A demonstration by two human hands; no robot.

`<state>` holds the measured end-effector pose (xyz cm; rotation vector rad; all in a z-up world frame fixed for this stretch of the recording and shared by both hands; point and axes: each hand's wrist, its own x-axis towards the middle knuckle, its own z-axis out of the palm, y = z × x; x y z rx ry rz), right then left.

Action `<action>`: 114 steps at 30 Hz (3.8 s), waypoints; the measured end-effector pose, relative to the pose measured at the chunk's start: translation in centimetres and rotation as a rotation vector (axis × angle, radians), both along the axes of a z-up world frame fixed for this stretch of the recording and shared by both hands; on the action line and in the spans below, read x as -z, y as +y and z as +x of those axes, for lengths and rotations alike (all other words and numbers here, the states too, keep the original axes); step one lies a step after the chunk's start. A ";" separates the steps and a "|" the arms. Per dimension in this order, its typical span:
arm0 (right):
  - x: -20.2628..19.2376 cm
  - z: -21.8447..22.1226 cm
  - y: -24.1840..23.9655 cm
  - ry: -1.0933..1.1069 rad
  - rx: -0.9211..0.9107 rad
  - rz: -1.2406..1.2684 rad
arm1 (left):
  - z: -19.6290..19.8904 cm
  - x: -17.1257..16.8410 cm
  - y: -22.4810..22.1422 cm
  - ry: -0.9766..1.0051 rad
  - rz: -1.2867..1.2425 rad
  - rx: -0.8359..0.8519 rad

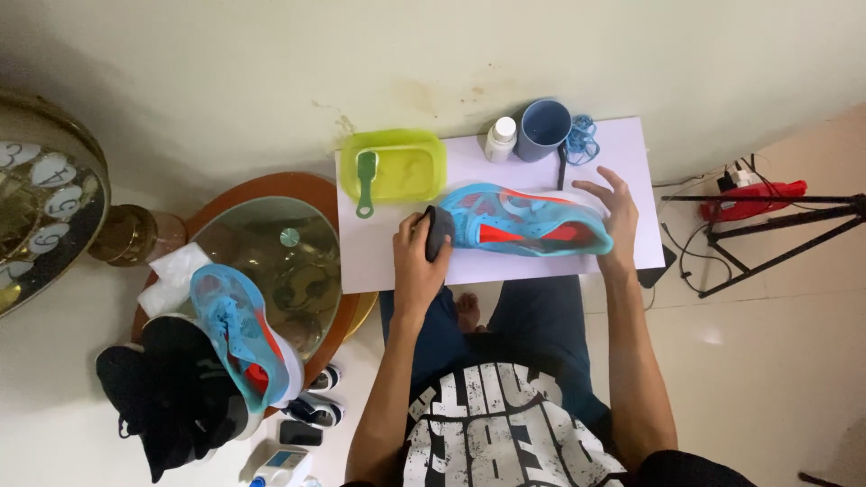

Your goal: Wiping and cleaning the upper part of a sneaker using a cloth and a small brush.

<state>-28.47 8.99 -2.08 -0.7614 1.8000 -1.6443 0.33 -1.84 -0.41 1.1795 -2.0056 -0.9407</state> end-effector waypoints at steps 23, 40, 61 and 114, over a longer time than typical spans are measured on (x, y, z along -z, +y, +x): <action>2.3 0.1 -0.7 -0.141 -0.164 -0.255 | 0.7 0.7 2.8 0.340 0.510 -0.280; -4.4 3.6 -0.9 0.192 -0.549 0.315 | 1.2 3.1 1.4 0.498 0.292 -0.259; -4.7 4.7 -2.9 0.403 -0.614 0.158 | -6.3 -5.8 -3.1 0.592 0.016 -0.153; 5.3 -3.3 -1.7 0.546 0.009 0.167 | 1.5 2.9 -3.3 0.029 -0.534 0.430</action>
